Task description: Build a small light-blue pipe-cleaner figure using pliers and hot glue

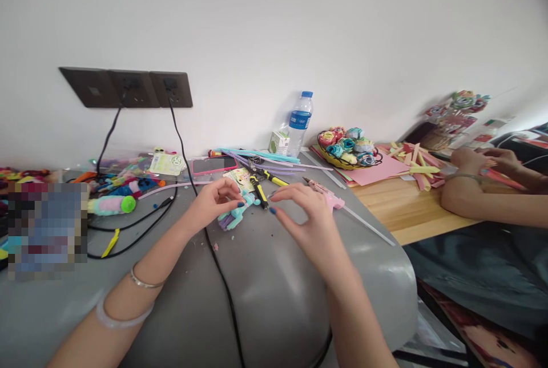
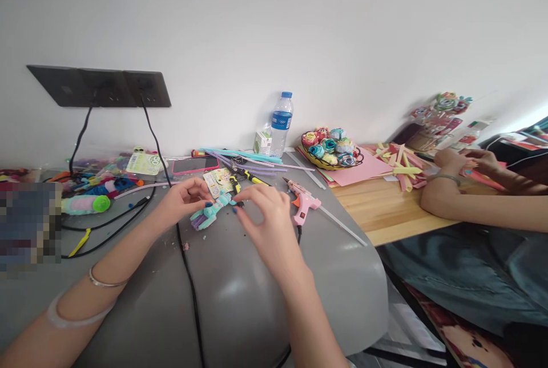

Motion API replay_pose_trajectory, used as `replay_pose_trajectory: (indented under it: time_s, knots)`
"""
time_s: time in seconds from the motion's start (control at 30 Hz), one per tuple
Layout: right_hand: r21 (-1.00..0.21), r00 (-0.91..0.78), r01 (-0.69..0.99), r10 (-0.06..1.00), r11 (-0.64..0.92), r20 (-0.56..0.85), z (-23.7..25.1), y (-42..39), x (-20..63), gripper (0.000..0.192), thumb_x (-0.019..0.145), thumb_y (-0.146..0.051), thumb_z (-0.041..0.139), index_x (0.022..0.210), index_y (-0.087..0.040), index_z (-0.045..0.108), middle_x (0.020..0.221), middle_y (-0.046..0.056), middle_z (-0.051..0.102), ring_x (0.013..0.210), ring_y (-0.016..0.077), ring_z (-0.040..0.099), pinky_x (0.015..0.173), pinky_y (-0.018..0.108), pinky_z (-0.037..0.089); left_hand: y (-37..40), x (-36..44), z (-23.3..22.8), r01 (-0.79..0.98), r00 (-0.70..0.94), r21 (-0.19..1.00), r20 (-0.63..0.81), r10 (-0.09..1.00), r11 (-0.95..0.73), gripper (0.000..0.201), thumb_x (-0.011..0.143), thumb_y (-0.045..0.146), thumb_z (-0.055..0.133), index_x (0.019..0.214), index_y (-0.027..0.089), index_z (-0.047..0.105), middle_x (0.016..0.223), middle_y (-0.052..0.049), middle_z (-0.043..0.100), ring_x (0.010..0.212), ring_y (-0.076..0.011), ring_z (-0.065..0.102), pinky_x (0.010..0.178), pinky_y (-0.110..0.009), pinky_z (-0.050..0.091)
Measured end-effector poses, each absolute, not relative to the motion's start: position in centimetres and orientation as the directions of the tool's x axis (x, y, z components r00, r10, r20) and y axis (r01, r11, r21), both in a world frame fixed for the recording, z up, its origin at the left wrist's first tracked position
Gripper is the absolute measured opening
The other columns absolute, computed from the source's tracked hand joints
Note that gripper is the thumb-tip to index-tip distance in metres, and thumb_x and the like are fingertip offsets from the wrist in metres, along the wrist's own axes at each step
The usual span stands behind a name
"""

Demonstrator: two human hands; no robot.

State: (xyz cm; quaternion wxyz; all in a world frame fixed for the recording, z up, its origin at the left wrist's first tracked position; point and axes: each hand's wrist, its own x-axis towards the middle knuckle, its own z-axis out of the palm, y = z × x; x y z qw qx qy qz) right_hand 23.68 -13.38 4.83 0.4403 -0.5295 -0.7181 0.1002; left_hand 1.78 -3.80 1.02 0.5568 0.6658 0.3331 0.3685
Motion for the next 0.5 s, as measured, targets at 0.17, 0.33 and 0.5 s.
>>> replay_pose_trajectory:
  time_s: [0.17,0.33,0.5]
  knots:
    - [-0.609,-0.234,0.609,0.849,0.508,0.475,3.6,-12.2,22.0,0.014,0.092,-0.022,0.065,0.105,-0.027,0.067,0.108,0.005,0.072,0.106,0.0249,0.065,0.092,0.041,0.038,-4.4,1.7,1.6,0.052,0.555,0.989,0.085,0.827,-0.136,0.035,0.075,0.039,0.080,0.086,0.020,0.052,0.079,0.000,0.069,0.071,-0.0134,0.064,0.065,-0.024,0.049]
    - [-0.607,-0.320,0.561,0.823,0.563,0.468,3.5,-12.0,22.1,0.008,0.095,-0.024,0.065,0.100,-0.026,0.071,0.099,0.004,0.073,0.097,0.0219,0.066,0.085,0.037,0.036,-4.8,1.6,1.8,0.070,0.628,0.988,0.061,0.776,-0.135,0.032,0.073,0.032,0.079,0.085,0.020,0.052,0.078,0.001,0.066,0.068,-0.0123,0.062,0.061,-0.022,0.045]
    - [-0.635,-0.316,0.537,0.831,0.555,0.458,3.4,-12.0,22.1,0.006,0.094,-0.024,0.066,0.091,-0.025,0.071,0.091,0.001,0.072,0.090,0.0203,0.067,0.083,0.036,0.036,-4.8,1.5,1.7,0.092,0.672,0.987,0.035,0.740,-0.130,0.027,0.073,0.028,0.077,0.085,0.019,0.054,0.077,0.000,0.069,0.066,-0.0118,0.061,0.059,-0.022,0.042]
